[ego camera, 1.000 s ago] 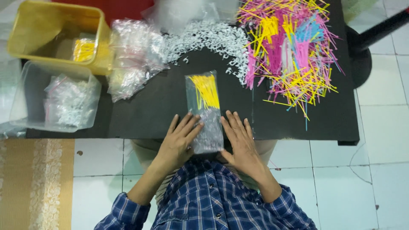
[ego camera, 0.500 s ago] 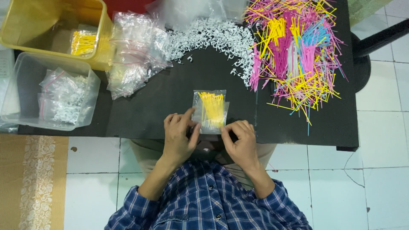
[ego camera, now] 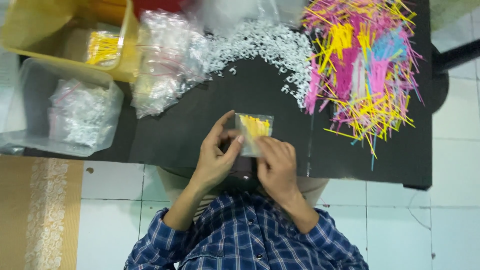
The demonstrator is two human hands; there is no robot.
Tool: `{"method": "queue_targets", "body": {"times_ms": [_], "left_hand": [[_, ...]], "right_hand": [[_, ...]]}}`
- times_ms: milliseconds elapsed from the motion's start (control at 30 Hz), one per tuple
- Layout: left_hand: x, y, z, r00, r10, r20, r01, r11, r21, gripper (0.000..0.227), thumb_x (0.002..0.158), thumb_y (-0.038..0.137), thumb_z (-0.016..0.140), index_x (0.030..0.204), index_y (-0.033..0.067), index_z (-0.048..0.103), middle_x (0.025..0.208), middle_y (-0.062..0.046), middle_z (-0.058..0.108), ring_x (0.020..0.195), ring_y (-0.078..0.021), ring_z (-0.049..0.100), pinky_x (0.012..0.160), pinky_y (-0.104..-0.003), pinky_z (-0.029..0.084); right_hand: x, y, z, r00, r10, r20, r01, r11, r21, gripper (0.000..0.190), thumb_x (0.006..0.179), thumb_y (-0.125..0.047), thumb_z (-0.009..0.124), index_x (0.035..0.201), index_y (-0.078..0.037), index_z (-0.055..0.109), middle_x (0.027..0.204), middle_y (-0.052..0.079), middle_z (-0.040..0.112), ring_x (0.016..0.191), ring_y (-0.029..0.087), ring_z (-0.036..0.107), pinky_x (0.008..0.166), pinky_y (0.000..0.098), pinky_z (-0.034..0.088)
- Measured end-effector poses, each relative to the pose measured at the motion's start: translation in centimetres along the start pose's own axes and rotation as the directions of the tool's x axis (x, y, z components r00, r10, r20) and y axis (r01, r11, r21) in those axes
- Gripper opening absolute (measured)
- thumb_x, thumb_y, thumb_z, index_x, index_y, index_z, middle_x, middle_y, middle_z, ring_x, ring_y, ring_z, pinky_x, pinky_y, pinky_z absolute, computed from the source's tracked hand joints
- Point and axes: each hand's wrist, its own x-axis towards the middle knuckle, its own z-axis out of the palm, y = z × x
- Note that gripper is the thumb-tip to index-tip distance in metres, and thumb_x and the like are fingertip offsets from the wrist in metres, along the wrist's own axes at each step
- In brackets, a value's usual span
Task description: The person sorts colorful plastic cable ties by color, gathers them into a bundle by hand, and places the bundle into a plastic bag.
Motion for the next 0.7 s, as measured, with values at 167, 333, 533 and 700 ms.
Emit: {"method": "queue_targets", "body": {"times_ms": [167,333,533,700], "left_hand": [[0.0,-0.2,-0.9,0.986,0.159,-0.050,-0.151,0.979,0.137,0.087,0.087,0.024,0.078,0.156,-0.0009,0.031,0.142,-0.031,0.049,0.133,-0.0491,0.047,0.111,-0.059,0.038],[0.8,0.3,-1.3,0.993,0.115,0.021,-0.116,0.993,0.038,0.092,0.091,0.023,0.074,0.159,-0.0030,0.019,0.143,-0.038,0.048,0.137,-0.0540,0.044,0.113,-0.064,0.034],[4.0,-0.5,-7.9,0.957,0.240,-0.163,-0.252,0.966,-0.053,0.060,0.093,0.011,0.072,0.147,0.0048,0.047,0.139,-0.021,0.060,0.128,-0.0307,0.059,0.101,-0.044,0.053],[6.5,7.3,-17.8,0.961,0.195,-0.195,-0.193,0.981,0.033,0.053,0.096,0.004,0.070,0.143,0.0044,0.046,0.102,-0.018,0.070,0.086,-0.0238,0.074,0.073,-0.034,0.063]], "right_hand": [[1.5,-0.5,-2.1,0.965,0.215,-0.150,-0.146,0.915,0.376,0.019,0.098,0.002,0.059,0.112,0.002,0.071,0.100,0.016,0.074,0.096,0.029,0.071,0.086,0.0413,0.052],[4.9,-2.9,-2.1,0.918,0.396,-0.020,-0.273,0.666,0.694,0.017,0.102,-0.012,0.058,0.098,0.000,0.070,0.085,0.015,0.074,0.076,0.021,0.072,0.076,0.0361,0.058],[10.7,-5.8,0.7,0.795,0.516,0.319,-0.467,0.186,0.864,0.018,0.098,-0.007,0.063,0.108,0.008,0.064,0.091,0.017,0.068,0.077,0.020,0.070,0.064,0.0301,0.062],[18.6,-9.1,3.7,0.885,0.246,0.394,-0.461,0.355,0.814,0.038,0.099,-0.012,0.063,0.127,0.013,0.057,0.094,0.014,0.064,0.076,0.016,0.068,0.061,0.0249,0.061]]}}
